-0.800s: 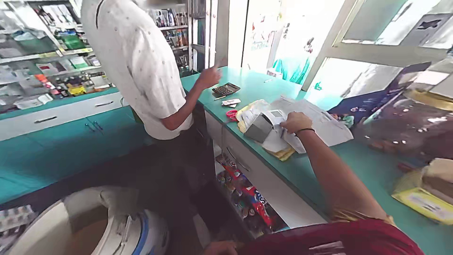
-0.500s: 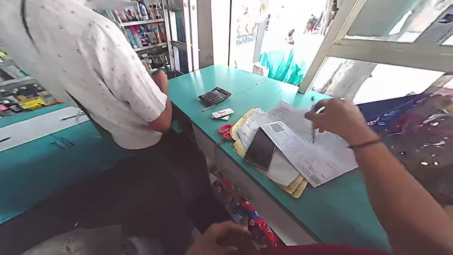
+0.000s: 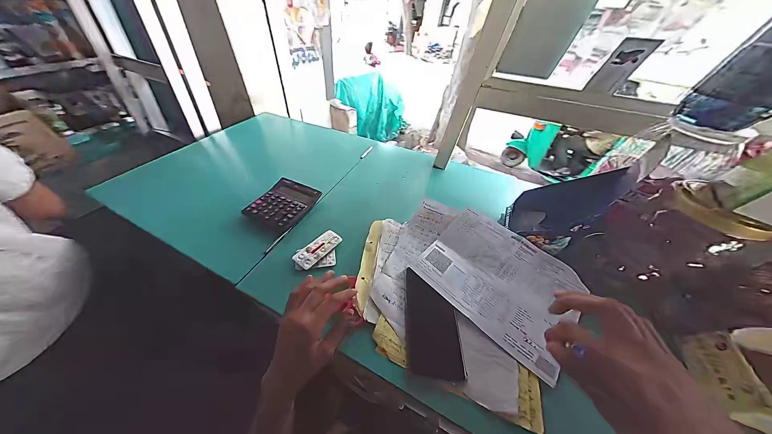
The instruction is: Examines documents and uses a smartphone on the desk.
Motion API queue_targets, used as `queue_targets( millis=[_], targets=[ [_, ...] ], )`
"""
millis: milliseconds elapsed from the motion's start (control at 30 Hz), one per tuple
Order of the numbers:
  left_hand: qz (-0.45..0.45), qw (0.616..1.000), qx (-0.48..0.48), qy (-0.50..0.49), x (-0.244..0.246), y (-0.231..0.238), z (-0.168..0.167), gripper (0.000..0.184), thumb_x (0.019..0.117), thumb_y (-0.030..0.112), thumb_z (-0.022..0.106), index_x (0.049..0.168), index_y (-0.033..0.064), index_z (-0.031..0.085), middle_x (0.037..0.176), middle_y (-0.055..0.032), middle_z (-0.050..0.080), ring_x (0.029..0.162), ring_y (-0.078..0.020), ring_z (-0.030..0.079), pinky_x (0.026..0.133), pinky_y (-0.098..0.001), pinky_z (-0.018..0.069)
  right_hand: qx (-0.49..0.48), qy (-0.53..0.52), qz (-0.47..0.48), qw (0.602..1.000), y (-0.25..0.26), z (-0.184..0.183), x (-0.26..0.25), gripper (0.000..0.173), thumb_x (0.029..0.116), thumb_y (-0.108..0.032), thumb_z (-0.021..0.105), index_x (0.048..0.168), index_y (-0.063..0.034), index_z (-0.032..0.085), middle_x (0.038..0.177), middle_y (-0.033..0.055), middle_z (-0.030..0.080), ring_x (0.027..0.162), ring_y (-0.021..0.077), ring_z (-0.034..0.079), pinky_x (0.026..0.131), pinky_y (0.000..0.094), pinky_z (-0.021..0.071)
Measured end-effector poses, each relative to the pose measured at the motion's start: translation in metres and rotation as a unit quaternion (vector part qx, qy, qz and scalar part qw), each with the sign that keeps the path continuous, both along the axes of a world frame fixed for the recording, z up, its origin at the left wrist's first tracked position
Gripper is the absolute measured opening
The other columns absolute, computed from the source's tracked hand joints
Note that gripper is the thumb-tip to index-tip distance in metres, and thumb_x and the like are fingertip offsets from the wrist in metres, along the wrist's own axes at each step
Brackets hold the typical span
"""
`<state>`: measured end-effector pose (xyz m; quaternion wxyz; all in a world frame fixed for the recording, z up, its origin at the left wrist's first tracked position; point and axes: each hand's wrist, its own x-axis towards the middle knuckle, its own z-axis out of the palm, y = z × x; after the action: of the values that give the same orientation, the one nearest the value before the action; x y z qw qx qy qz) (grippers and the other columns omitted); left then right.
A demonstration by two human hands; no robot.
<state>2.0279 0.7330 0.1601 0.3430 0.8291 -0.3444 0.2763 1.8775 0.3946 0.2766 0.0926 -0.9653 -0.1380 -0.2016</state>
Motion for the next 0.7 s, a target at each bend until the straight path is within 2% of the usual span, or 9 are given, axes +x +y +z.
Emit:
queue_targets(
  millis=[33,67,133,167,267,333,400,467,700],
  targets=[
    [0.009,1.000,0.022,-0.001,0.011,0.004,0.002,0.040,0.1053,0.039,0.047,0.119,0.0139,0.074,0.131,-0.0122,0.068,0.130,-0.0345,0.058,0.110,-0.0575,0.0399,-0.020,0.012,-0.017,1.000,0.018,0.000,-0.004,0.032,0.1070,-0.025,0.044,0.095,-0.0028,0.063,0.112,0.0278,0.065,0.112,0.0473,0.061,0.090,0.0570,0.0475],
    [0.022,0.999,0.041,0.002,0.022,0.008,0.004,0.041,0.1049,0.039,0.046,0.121,0.0136,0.074,0.133,-0.0146,0.067,0.131,-0.0376,0.057,0.109,-0.0596,0.0401,-0.037,0.017,-0.044,0.998,0.037,-0.001,-0.005,0.031,0.1070,-0.023,0.045,0.094,-0.0021,0.063,0.102,0.0244,0.066,0.100,0.0428,0.065,0.083,0.0525,0.0521],
    [0.055,0.997,0.057,0.022,0.040,0.015,0.004,0.041,0.1018,0.037,0.050,0.124,0.0115,0.072,0.137,-0.0207,0.063,0.129,-0.0451,0.056,0.105,-0.0638,0.0415,-0.025,0.016,-0.102,0.994,0.069,-0.014,0.004,0.030,0.1041,-0.019,0.049,0.092,0.0026,0.066,0.079,0.0201,0.064,0.062,0.0331,0.066,0.049,0.0419,0.0507],
    [0.071,0.995,0.057,0.044,0.046,0.017,0.004,0.042,0.0989,0.034,0.054,0.127,0.0088,0.071,0.139,-0.0245,0.060,0.128,-0.0486,0.056,0.103,-0.0658,0.0423,-0.013,0.018,-0.143,0.989,0.081,-0.026,0.011,0.031,0.1028,-0.020,0.052,0.093,0.0046,0.067,0.076,0.0202,0.063,0.055,0.0322,0.064,0.043,0.0411,0.0476],
    [0.100,0.988,0.033,0.117,0.058,0.021,0.005,0.050,0.0927,0.024,0.064,0.136,-0.0006,0.061,0.144,-0.0337,0.051,0.125,-0.0559,0.054,0.097,-0.0685,0.0449,-0.005,0.055,-0.296,0.953,0.111,-0.054,0.030,0.057,0.0984,-0.047,0.056,0.105,0.0078,0.067,0.081,0.0226,0.065,0.057,0.0366,0.066,0.044,0.0480,0.0498],
    [0.094,0.988,0.032,0.116,0.063,0.022,0.003,0.053,0.0904,0.025,0.064,0.136,-0.0003,0.060,0.142,-0.0336,0.052,0.122,-0.0568,0.055,0.095,-0.0666,0.0457,0.024,0.078,-0.368,0.926,0.130,-0.062,0.040,0.083,0.0870,-0.069,0.058,0.114,0.0101,0.062,0.087,0.0241,0.066,0.060,0.0377,0.066,0.047,0.0506,0.0499],
    [0.066,0.991,0.048,0.109,0.065,0.024,-0.002,0.052,0.0927,0.029,0.059,0.137,0.0009,0.061,0.138,-0.0318,0.056,0.122,-0.0557,0.055,0.097,-0.0639,0.0455,0.005,0.069,-0.405,0.912,0.146,-0.066,0.048,0.096,0.0736,-0.078,0.062,0.115,0.0088,0.063,0.088,0.0232,0.066,0.056,0.0347,0.064,0.043,0.0478,0.0469],
    [0.037,0.991,0.065,0.109,0.066,0.027,-0.002,0.049,0.0962,0.029,0.054,0.136,0.0016,0.061,0.138,-0.0315,0.057,0.122,-0.0560,0.055,0.097,-0.0630,0.0446,-0.021,0.078,-0.420,0.904,0.156,-0.067,0.054,0.097,0.0650,-0.077,0.069,0.115,0.0053,0.065,0.092,0.0237,0.065,0.053,0.0330,0.063,0.040,0.0449,0.0463],
    [0.016,0.991,0.050,0.119,0.066,0.028,0.002,0.039,0.0917,0.016,0.057,0.125,-0.0035,0.065,0.123,-0.0298,0.064,0.109,-0.0533,0.059,0.094,-0.0613,0.0443,-0.027,0.069,-0.387,0.919,0.141,-0.059,0.047,0.087,0.0581,-0.070,0.073,0.111,-0.0004,0.068,0.080,0.0144,0.066,0.052,0.0286,0.062,0.040,0.0418,0.0435]
  ],
)
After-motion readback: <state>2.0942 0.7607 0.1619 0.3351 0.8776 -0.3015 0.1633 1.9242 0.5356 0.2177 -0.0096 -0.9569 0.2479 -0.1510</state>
